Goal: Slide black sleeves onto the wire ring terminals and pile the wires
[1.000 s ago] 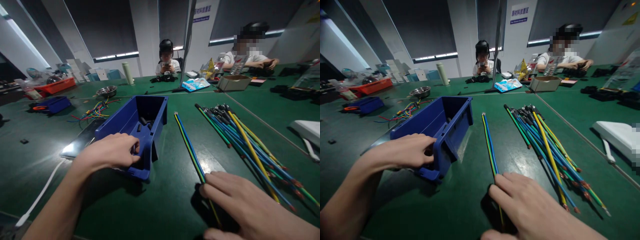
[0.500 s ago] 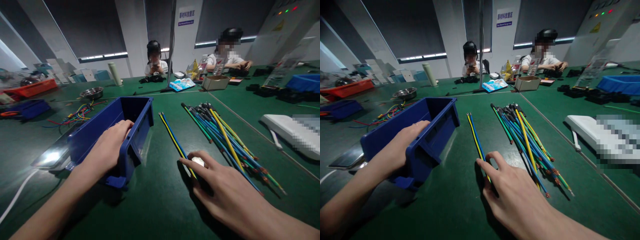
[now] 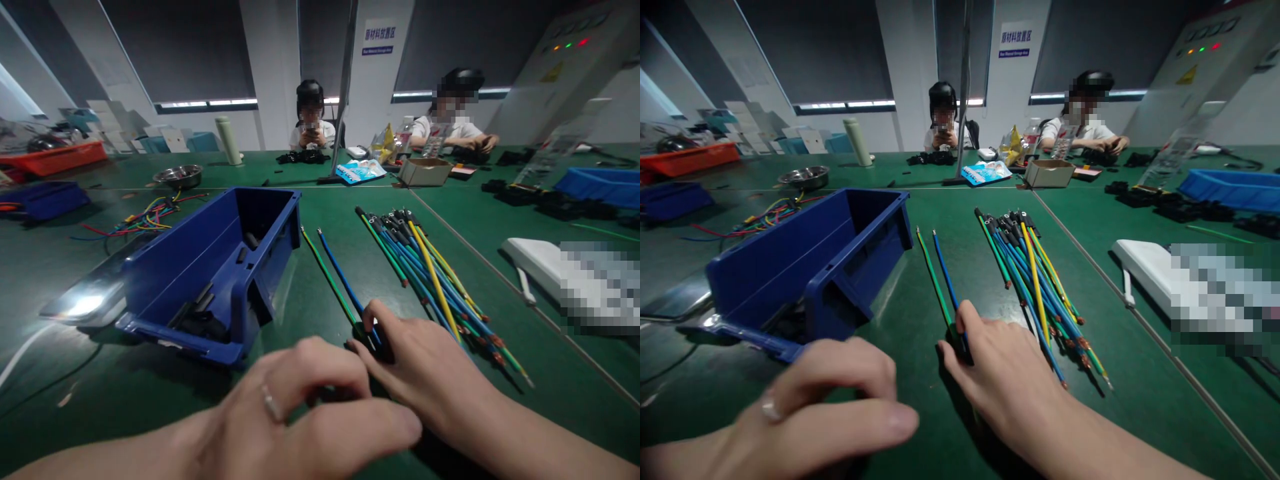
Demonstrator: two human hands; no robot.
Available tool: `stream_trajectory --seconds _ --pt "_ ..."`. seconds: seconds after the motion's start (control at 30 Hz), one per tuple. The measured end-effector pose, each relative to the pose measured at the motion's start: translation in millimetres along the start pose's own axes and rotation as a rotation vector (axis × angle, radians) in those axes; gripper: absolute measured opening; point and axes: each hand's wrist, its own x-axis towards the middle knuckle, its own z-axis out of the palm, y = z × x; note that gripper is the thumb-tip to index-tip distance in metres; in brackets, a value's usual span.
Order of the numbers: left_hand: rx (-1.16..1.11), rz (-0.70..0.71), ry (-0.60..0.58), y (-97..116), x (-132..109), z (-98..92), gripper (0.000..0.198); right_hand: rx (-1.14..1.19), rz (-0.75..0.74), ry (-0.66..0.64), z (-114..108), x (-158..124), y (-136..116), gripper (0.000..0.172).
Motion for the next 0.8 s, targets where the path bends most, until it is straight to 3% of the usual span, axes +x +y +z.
stream_trajectory --seconds 0.07,0.1,0.17,0.3,0.37,0.47,0.6,0.67,0.8 --pt "-0.160 0.122 -0.144 0 4 14.4 0.041 -0.105 -0.035 0.012 0 -1 0 0.024" --pt "-0.222 0.068 -0.200 -1 7 17.9 0.044 -0.144 -0.059 0.008 -1 -1 0 0.023" --pt "-0.329 -0.152 -0.235 -6 15 19.8 0.041 -0.217 -0.061 -0.018 -3 1 0 0.017" --pt "-0.575 -0.583 -0.142 -20 22 21.4 0.026 -0.215 0.036 -0.084 -9 14 -2 0.020" --pt "-0.651 -0.660 -0.119 -27 22 25.7 0.029 0.022 0.041 -0.126 -13 24 -2 0.023" --pt "-0.734 -0.680 -0.102 -33 23 31.6 0.036 0.673 0.135 -0.277 -17 35 1 0.027" --pt "-0.745 -0.654 -0.097 -35 22 28.1 0.029 1.417 0.284 -0.401 -18 38 5 0.029" --pt "-0.642 -0.508 -0.127 -37 19 24.1 0.026 1.634 0.352 -0.416 -20 35 4 0.025" --pt "-0.473 -0.128 -0.108 -41 9 25.9 0.043 1.876 0.386 -0.460 -27 25 3 0.030"
